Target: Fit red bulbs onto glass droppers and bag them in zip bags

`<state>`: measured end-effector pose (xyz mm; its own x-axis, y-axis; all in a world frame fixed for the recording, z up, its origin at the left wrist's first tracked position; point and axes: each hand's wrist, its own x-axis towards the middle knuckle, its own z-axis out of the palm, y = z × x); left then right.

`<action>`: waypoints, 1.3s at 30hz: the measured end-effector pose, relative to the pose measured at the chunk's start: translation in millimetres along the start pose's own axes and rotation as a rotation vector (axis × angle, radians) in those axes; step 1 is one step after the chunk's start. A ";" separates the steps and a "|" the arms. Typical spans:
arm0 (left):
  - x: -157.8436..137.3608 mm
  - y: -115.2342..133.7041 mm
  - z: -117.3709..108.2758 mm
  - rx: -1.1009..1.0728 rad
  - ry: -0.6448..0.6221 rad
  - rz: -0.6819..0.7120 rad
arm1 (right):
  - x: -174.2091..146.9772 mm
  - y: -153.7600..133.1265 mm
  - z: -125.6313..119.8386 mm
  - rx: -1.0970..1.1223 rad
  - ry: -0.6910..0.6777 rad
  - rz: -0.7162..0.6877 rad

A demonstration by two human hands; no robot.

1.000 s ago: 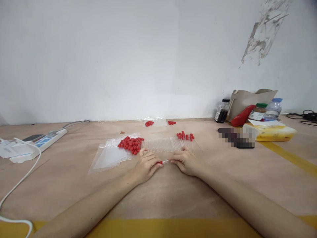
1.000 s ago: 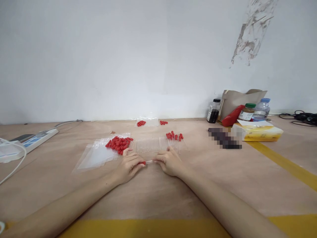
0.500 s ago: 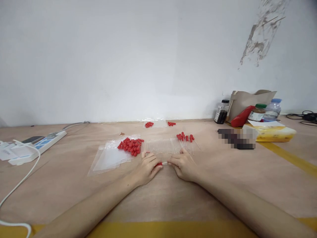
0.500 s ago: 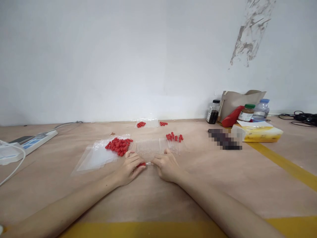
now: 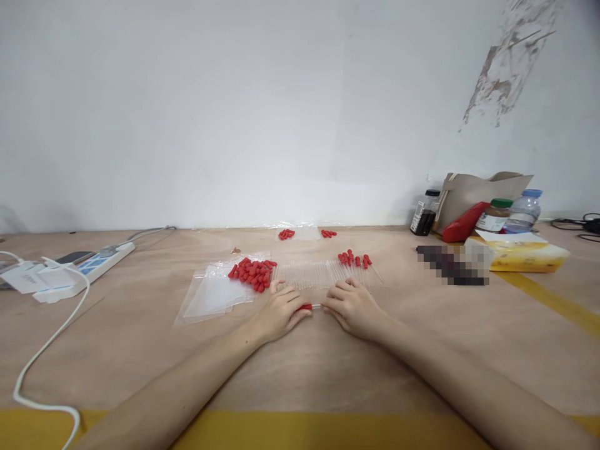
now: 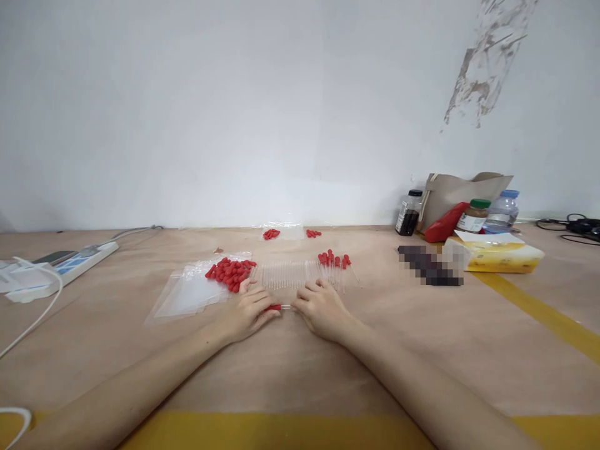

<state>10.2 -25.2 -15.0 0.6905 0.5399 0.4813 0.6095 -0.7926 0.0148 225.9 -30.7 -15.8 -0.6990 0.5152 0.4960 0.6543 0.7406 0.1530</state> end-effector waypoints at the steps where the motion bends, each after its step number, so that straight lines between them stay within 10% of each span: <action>1: -1.1 -1.2 0.8 -0.019 0.021 -0.023 | -0.5 1.2 -1.1 -0.020 0.001 0.007; 13: -2.7 -4.2 6.4 -0.175 0.051 -0.202 | -21.3 109.6 1.3 0.233 0.028 1.152; 32: -1.4 -4.1 5.1 -0.148 0.022 -0.194 | -15.1 103.5 16.1 0.131 -0.030 1.129; 39: 0.2 -6.9 2.1 0.085 0.218 -0.405 | -9.5 96.4 13.4 0.089 -0.168 1.099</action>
<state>6.9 -19.0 -16.9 0.2976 0.7220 0.6246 0.8494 -0.4989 0.1720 291.8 41.6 -17.1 0.2125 0.9563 0.2010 0.9227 -0.1287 -0.3633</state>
